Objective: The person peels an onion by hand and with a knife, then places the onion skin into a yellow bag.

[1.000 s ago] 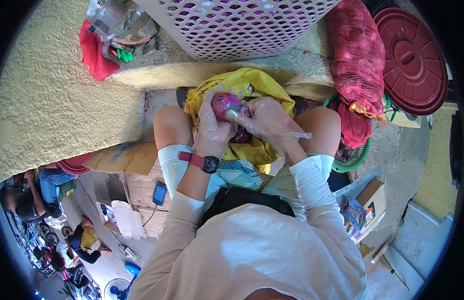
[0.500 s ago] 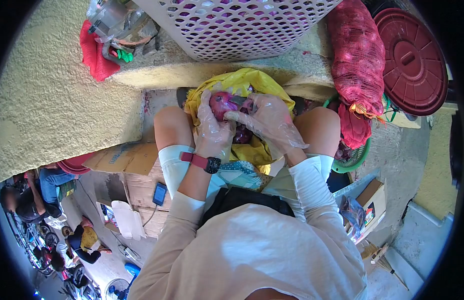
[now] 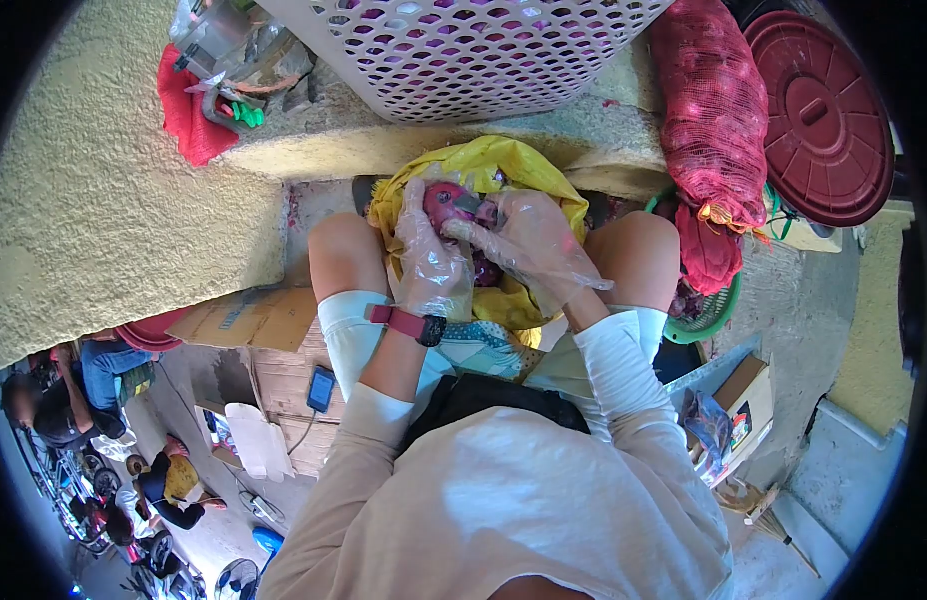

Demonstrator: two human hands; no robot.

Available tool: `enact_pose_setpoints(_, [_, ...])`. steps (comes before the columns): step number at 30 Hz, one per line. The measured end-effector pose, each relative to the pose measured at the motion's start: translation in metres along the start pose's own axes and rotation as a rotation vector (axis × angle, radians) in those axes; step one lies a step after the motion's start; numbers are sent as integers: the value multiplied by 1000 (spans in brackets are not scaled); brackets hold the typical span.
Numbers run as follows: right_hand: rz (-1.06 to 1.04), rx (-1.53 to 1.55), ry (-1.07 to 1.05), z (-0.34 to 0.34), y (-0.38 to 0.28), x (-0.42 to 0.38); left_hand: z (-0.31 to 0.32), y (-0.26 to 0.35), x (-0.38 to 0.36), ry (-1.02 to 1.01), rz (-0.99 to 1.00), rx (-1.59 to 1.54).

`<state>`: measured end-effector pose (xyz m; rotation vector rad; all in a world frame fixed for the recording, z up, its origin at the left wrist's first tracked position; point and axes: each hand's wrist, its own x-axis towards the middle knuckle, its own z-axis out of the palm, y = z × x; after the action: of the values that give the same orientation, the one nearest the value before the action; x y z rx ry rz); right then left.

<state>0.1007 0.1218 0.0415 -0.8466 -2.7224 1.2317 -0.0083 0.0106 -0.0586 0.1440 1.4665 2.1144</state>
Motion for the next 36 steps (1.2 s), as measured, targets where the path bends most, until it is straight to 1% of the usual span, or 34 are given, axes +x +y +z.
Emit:
enact_pose_setpoints(4, [23, 12, 13, 1, -3, 0, 15, 20, -8, 46, -106, -147])
enact_pose_setpoints(6, [88, 84, -68, -2, -7, 0, 13, 18, -7, 58, -134, -183])
enact_pose_setpoints(8, [98, 121, -73, -1, -8, -1, 6, 6, -2, 19, -15, 12])
enact_pose_setpoints(9, [107, 160, -77, -1, -7, -1, 6, 6, -2, 18, -15, 12])
enact_pose_setpoints(11, [108, 179, -86, 2, -4, 0, 7, 5, -2, 3, 133, 205])
enact_pose_setpoints(12, [109, 197, -97, 3, -2, 1, 10, 10, -4, 3, 133, 205])
enact_pose_setpoints(14, [98, 182, -93, 4, 0, 0, 16, 20, -9, 8, -70, -143])
enact_pose_setpoints(15, [88, 168, -89, 3, 1, 0, 8, 15, -7, 8, -69, -143])
enact_pose_setpoints(16, [88, 169, -89, 3, 1, 0, -6, 7, -4, -59, -140, -240])
enact_pose_setpoints(17, [16, 89, -48, 3, 2, 0, -17, -3, -1, -125, -211, -336])
enact_pose_setpoints(18, [-56, 7, -7, 3, 2, 1, -13, 4, -4, -125, -211, -337])
enact_pose_setpoints(19, [-56, 6, -7, 0, 0, 0, -5, 16, -10, -173, -139, -143])
enact_pose_setpoints(20, [-22, 34, -76, -5, -3, -2, 0, 24, -13, -219, -67, 50])
enact_pose_setpoints(21, [13, 62, -146, -7, -5, -2, 0, 24, -11, -219, -67, 50])
enact_pose_setpoints(22, [13, 62, -146, -5, -2, -3, 0, 25, -7, -185, -156, -110])
enact_pose_setpoints(23, [-44, 65, -63, -1, 3, -3, 0, 26, -5, -149, -244, -270])
enact_pose_setpoints(24, [-102, 68, 19, 0, 4, -3, 0, 31, -5, -149, -244, -270])
enact_pose_setpoints(25, [-101, 67, 18, 0, 4, -3, -1, 38, -6, -146, -323, -350])
enact_pose_setpoints(26, [-122, 6, 78, -2, 4, -2, -2, 42, -6, -143, -401, -430])
enact_pose_setpoints(27, [-144, -55, 138, -5, 2, -1, -1, 34, -7, -143, -401, -430])
enact_pose_setpoints(28, [-144, -56, 138, -9, -1, -1, 1, 20, -8, -98, -118, -40])
enact_pose_setpoints(29, [-90, -77, 86, -13, -5, 0, 0, 9, -8, -50, 166, 349])
enact_pose_setpoints(30, [-36, -97, 34, -15, -6, 0, 0, 9, -8, -51, 166, 349])
enact_pose_setpoints(31, [-35, -98, 34, -13, -3, 0, 1, 9, -8, -56, 156, 348])
enact_pose_setpoints(33, [-126, -102, 133, -8, 2, 1, 1, 9, -9, -68, 133, 347])
enact_pose_setpoints(36, [-103, -80, 125, -10, 0, 0, 4, 15, -9, -79, 111, 348])
